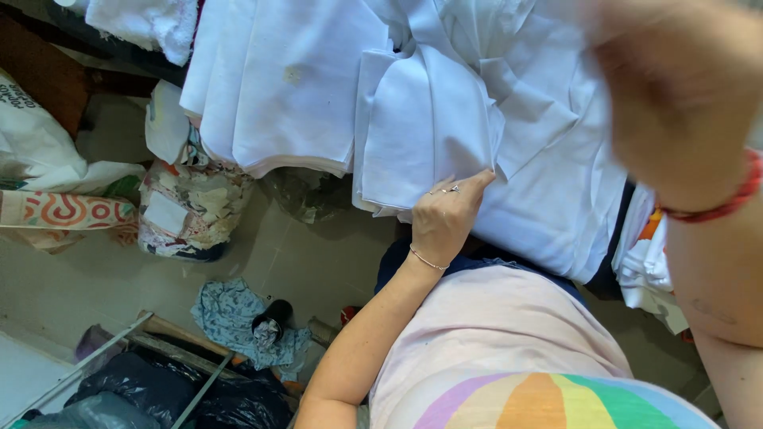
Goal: Sorting, inspecting, and folding white fabric garments on a workbench
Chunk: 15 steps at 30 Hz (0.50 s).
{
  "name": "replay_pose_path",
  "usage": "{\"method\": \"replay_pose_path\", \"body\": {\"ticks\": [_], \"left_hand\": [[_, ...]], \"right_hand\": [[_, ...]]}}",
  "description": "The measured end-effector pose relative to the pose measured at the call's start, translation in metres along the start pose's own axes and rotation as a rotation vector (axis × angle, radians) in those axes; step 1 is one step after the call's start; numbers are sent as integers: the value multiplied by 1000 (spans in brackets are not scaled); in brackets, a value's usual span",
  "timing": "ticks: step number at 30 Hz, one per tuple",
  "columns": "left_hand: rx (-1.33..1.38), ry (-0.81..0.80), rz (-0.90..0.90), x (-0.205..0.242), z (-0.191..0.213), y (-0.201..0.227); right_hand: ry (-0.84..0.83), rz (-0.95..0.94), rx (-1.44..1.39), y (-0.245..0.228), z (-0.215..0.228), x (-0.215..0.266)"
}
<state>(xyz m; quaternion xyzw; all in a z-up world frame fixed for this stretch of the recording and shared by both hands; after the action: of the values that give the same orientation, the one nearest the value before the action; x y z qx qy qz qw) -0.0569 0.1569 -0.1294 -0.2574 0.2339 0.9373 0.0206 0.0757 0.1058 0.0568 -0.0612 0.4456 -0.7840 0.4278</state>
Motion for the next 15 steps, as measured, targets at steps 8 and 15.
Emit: {"method": "replay_pose_path", "body": {"ticks": [8,15], "left_hand": [[-71,7,-111,10,-9,-7],[-70,35,-115,-4,5,8]], "right_hand": [[-357,-109,137,48,-110,85],[63,-685,-87,112,-78,112]]}}
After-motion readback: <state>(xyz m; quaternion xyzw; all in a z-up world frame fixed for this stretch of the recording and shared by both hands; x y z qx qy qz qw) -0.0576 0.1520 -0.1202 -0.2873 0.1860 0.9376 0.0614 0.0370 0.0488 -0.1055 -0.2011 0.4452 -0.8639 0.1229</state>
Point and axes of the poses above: each hand's wrist, its own x-axis away from the middle knuckle, its own z-axis out of the back of the hand, y = z × x, the point moved 2 cm from there along -x, towards the middle knuckle, and after that the axes turned 8 degrees about -z, right-handed, at the moved point
